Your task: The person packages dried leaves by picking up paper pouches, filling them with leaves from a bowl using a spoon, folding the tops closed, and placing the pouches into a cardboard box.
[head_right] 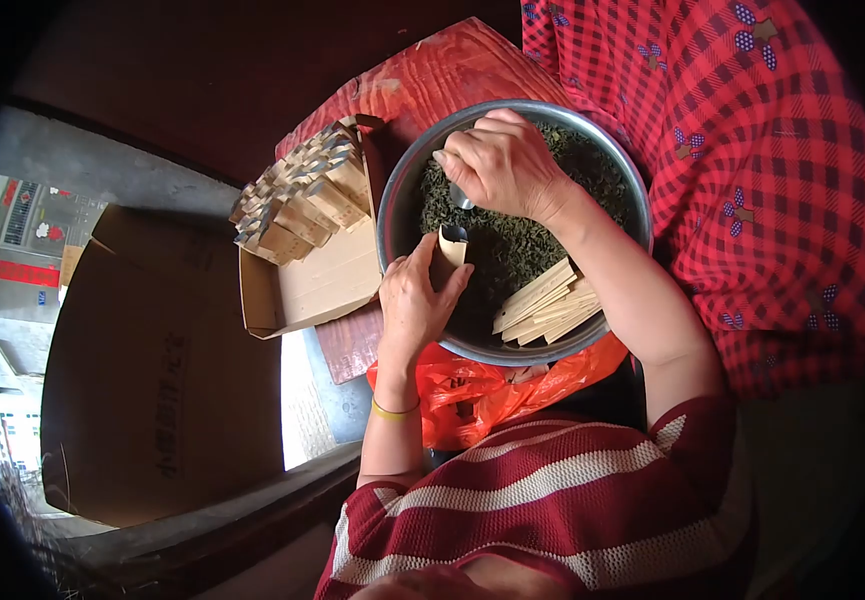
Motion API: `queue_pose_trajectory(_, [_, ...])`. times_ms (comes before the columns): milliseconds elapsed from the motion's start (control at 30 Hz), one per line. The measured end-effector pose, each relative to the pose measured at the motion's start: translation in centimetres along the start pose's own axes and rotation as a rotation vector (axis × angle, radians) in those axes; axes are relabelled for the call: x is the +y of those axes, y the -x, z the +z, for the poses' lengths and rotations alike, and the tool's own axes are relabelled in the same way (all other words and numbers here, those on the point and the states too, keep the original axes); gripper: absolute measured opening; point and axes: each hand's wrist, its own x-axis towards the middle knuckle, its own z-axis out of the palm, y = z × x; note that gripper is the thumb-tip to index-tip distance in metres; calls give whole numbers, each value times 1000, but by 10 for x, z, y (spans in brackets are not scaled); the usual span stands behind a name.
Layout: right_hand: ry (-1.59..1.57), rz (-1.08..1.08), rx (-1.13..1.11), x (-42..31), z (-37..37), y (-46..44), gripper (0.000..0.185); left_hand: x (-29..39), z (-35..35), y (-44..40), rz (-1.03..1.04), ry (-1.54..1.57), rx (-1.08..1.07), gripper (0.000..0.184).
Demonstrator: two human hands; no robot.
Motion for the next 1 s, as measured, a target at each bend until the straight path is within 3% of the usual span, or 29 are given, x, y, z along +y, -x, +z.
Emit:
queue_pose_trajectory(33, [2, 0, 2, 4, 3, 3, 23, 0, 0, 0, 2, 5, 0, 51])
queue_pose_trajectory(133, [138, 261, -338, 13, 14, 14, 32, 2, -1, 0, -30, 29, -16, 51])
queue_pose_trajectory(167, [140, 263, -336, 12, 18, 18, 32, 3, -2, 0, -68, 48, -32, 50])
queue_pose_trajectory(233, [5, 516, -616, 4, 23, 22, 34, 2, -2, 0, -66, 59, -39, 50])
queue_pose_trajectory(267, [-37, 547, -649, 7, 26, 22, 36, 2, -2, 0, -67, 69, -46, 50])
queue_pose_trajectory(500, [-295, 853, -467, 16, 8, 4, 39, 4, -4, 0, -66, 59, -21, 50])
queue_pose_trajectory(667, [-353, 670, -237, 24, 11, 9, 36, 3, -3, 0, -67, 47, -24, 52])
queue_pose_trajectory(833, [-317, 475, -241, 0, 13, 9, 36, 0, 1, 2, -54, 32, -2, 52])
queue_pose_trajectory(900, [-176, 127, -169, -11, 14, 9, 37, 0, 1, 2, -41, 30, 9, 52])
queue_pose_trajectory(933, [-164, 76, -258, -19, 10, 6, 32, 0, 0, 1, -30, 11, -5, 53])
queue_pose_trajectory(1000, [-184, -78, -116, -26, 11, 6, 24, 0, -1, 1, -18, -9, -19, 55])
